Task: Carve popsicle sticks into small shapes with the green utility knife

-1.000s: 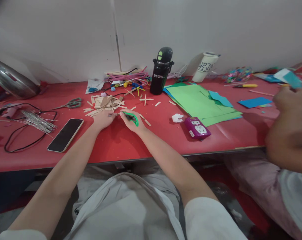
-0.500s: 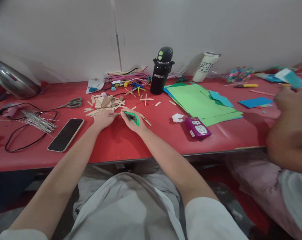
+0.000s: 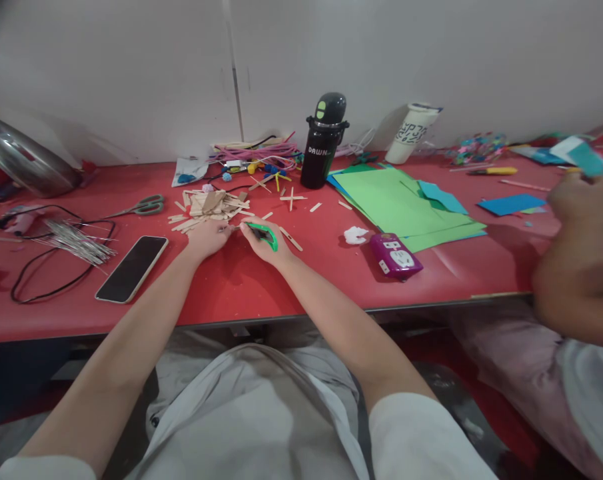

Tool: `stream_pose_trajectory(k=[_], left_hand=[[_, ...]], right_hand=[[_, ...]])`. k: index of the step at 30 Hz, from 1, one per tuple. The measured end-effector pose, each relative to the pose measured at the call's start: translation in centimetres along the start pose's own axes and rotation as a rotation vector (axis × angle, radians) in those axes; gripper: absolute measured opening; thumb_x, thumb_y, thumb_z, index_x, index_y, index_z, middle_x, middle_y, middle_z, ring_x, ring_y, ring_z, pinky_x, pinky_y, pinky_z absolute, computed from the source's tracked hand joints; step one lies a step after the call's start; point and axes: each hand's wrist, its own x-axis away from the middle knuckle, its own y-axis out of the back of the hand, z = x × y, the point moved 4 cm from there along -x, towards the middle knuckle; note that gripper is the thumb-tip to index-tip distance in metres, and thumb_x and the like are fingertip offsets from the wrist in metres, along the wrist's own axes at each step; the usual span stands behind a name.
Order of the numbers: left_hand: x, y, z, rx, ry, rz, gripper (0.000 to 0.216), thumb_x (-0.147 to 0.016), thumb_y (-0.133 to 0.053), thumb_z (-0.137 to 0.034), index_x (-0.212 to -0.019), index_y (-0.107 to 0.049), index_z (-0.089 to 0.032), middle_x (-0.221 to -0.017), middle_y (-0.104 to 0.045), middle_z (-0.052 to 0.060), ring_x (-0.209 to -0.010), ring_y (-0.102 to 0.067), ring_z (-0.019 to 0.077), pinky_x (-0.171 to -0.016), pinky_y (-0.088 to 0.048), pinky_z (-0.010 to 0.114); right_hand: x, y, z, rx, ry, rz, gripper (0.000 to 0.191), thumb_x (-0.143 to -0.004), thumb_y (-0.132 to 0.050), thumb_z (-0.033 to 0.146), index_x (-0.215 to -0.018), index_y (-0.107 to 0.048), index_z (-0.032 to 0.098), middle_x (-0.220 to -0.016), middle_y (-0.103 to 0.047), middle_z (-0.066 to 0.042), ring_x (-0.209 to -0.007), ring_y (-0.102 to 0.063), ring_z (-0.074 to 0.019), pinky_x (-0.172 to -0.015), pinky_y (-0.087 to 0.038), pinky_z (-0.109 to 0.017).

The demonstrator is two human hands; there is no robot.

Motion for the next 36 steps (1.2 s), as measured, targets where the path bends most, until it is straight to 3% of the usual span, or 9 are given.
stream_pose_trajectory(k=[10, 21, 36], left_hand=[[0.1, 0.0, -0.1, -0.006, 0.005, 0.002, 0.038, -0.096, -0.044, -0.048, -0.094, -0.076, -0.027, -0.11, -0.077, 0.008, -0.108, -0.067, 0.0297, -0.084, -0.05, 0.038], [-0.1, -0.2, -0.1, -0.023, 0.012, 0.015, 0.039, -0.097, -0.045, -0.048, -0.1, -0.077, -0.027, -0.11, -0.077, 0.01, -0.107, -0.068, 0.0311, -0.086, -0.051, 0.04], [0.0, -0.4, -0.1, -0.04, 0.013, 0.012, 0.039, -0.096, -0.045, -0.049, -0.1, -0.076, -0.026, -0.113, -0.076, 0.011, -0.111, -0.067, 0.0325, -0.086, -0.051, 0.041]], right_hand=[[-0.1, 0.0, -0.3, -0.001, -0.001, 0.018, 0.047, -0.091, -0.051, 0.067, -0.091, -0.068, 0.023, -0.087, -0.07, -0.005, -0.075, -0.067, -0.0198, -0.079, -0.058, -0.035], [0.0, 0.1, 0.6, 0.005, 0.003, 0.042, 0.051, -0.089, -0.049, 0.069, -0.089, -0.066, 0.021, -0.086, -0.071, -0.007, -0.083, -0.069, -0.0224, -0.078, -0.057, -0.035], [-0.5, 0.1, -0.8, 0.044, -0.023, 0.031, 0.033, -0.09, -0.051, 0.054, -0.086, -0.064, 0.023, -0.074, -0.067, -0.002, -0.072, -0.065, -0.0206, -0.072, -0.053, -0.034]])
